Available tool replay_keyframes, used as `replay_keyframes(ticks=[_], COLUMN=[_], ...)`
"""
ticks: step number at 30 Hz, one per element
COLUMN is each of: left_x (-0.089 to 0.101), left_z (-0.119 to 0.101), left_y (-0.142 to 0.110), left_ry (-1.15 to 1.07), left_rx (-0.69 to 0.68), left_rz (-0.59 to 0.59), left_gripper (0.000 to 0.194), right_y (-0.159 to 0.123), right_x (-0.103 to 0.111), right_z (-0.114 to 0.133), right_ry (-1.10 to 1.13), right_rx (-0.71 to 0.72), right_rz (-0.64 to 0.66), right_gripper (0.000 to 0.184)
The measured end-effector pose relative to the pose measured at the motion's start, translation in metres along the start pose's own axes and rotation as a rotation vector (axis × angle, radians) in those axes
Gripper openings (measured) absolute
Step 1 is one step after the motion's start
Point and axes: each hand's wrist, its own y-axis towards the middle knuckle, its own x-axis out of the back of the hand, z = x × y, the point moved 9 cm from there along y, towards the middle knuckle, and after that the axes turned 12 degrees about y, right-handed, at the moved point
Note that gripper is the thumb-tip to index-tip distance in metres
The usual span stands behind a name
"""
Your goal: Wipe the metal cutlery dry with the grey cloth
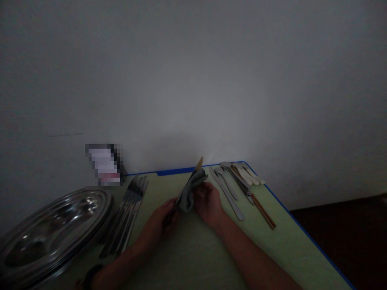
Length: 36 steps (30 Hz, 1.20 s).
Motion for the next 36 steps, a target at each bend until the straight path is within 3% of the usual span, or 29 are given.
replay_keyframes(ticks=[5,7,9,13,18,21,27,29,31,36], left_x=[0.001,0.001,0.000,-0.001,-0.007,-0.014,-0.031,-0.032,-0.031,-0.021], left_z=[-0.002,-0.008,-0.012,-0.008,-0.005,-0.011,-0.019,-0.020,-0.021,-0.012], left_y=[0.000,-0.001,-0.002,-0.002,-0.003,-0.005,-0.018,-0.020,-0.017,-0.004], left_ry=[-0.038,0.019,0.083,0.159,0.285,0.359,0.319,0.303,0.306,0.311], left_rx=[0.027,0.000,-0.031,-0.024,-0.009,-0.056,-0.124,-0.131,-0.134,-0.038], left_rz=[0.003,-0.020,-0.027,-0.041,-0.015,0.080,0.448,0.509,0.484,0.266], left_gripper=[0.029,0.030,0.030,0.029,0.026,0.026,0.043,0.045,0.041,0.030], right_y=[-0.005,-0.008,-0.010,-0.010,-0.007,-0.003,0.003,0.003,0.002,0.001], right_x=[-0.006,-0.008,-0.010,-0.015,-0.010,-0.004,0.006,0.010,0.013,0.002], right_z=[-0.012,-0.011,-0.011,-0.014,-0.011,-0.004,0.010,0.013,0.011,-0.004], right_ry=[-0.291,-0.375,-0.395,-0.435,-0.501,-0.447,-0.255,-0.233,-0.236,-0.295], right_rx=[0.014,0.050,0.042,-0.015,0.035,0.104,0.214,0.222,0.189,0.013], right_rz=[0.029,0.045,0.072,0.145,0.102,0.044,-0.047,-0.092,-0.118,-0.021], right_gripper=[0.007,0.020,0.028,0.024,0.020,0.019,0.014,0.013,0.013,0.028])
